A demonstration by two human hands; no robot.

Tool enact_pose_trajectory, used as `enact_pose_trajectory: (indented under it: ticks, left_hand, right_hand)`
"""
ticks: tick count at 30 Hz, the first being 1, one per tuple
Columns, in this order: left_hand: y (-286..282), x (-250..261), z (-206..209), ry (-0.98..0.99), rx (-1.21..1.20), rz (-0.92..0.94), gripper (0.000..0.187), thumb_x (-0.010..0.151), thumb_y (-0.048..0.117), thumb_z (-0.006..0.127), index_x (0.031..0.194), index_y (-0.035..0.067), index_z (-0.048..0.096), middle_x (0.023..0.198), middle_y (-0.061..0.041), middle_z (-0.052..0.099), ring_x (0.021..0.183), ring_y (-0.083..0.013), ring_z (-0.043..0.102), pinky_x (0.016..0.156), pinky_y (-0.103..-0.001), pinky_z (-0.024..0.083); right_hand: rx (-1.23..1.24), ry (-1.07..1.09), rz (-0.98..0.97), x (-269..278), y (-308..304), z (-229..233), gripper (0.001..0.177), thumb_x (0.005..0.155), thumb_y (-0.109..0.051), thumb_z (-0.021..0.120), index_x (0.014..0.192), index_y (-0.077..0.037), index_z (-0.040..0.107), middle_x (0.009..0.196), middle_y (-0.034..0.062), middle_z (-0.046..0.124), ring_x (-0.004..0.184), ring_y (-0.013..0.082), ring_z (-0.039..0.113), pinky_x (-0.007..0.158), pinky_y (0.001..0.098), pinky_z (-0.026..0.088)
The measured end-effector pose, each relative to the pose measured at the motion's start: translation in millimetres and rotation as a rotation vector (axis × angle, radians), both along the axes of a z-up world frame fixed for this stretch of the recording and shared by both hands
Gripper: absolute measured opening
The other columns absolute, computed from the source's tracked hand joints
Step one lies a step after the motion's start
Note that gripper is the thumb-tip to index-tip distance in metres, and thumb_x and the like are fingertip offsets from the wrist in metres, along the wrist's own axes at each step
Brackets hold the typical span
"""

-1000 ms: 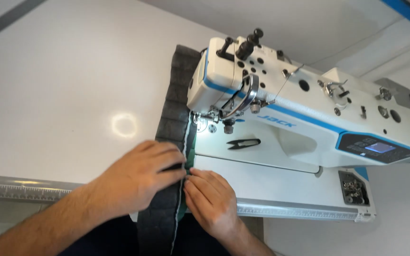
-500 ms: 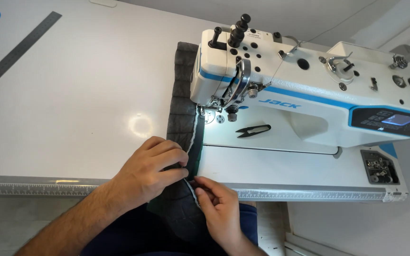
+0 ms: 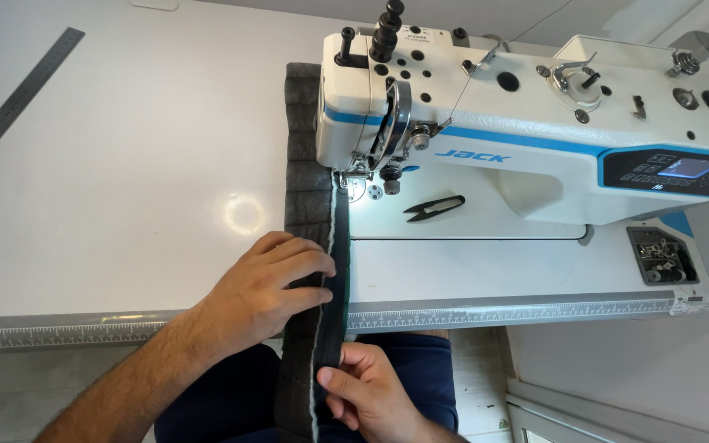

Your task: Aligning a black strap onto a green quilted fabric strip at a sewing station

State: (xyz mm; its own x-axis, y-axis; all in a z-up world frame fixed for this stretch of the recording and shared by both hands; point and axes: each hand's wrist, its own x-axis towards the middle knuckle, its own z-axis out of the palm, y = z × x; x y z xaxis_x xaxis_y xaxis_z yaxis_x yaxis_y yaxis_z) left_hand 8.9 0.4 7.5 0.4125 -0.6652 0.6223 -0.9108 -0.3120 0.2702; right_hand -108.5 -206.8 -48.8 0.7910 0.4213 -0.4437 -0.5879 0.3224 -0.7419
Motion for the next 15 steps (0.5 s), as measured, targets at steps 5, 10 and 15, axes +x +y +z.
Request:
enact_pose_trajectory:
  ticks: [5,10,15]
  left_hand:
    - [3,13,-19,-0.027,0.24,0.07,0.039,0.082,0.0,0.073,0.121,0.005,0.069,0.141,-0.016,0.06,0.137,-0.0343,0.053,0.117,-0.056,0.035]
    - [5,20,-39,-0.108,0.339,0.116,0.039,0.081,0.0,0.069,0.119,0.006,0.071,0.133,-0.015,0.065,0.136,-0.0338,0.054,0.117,-0.056,0.037]
    - [6,20,-44,-0.054,0.314,0.117,0.036,0.087,0.002,0.064,0.122,0.006,0.07,0.14,-0.013,0.063,0.138,-0.0339,0.051,0.112,-0.053,0.04]
  right_hand:
    - [-0.237,-0.048,0.067,-6,-6,-12,0.023,0.098,-0.021,0.072,0.089,-0.001,0.066,0.049,0.0088,0.053,0.033,0.0092,0.042,0.031,0.0186,0.028]
    - [-0.313,-0.133,0.02,-9,-11,-36,0.027,0.099,-0.015,0.072,0.076,-0.004,0.061,0.048,0.0072,0.053,0.036,0.0087,0.043,0.035,0.023,0.028]
    - [-0.718,-0.458,0.295,11,-21,-22,0.044,0.098,-0.024,0.076,0.061,-0.012,0.057,0.048,0.0003,0.064,0.046,0.0072,0.059,0.049,0.0236,0.042]
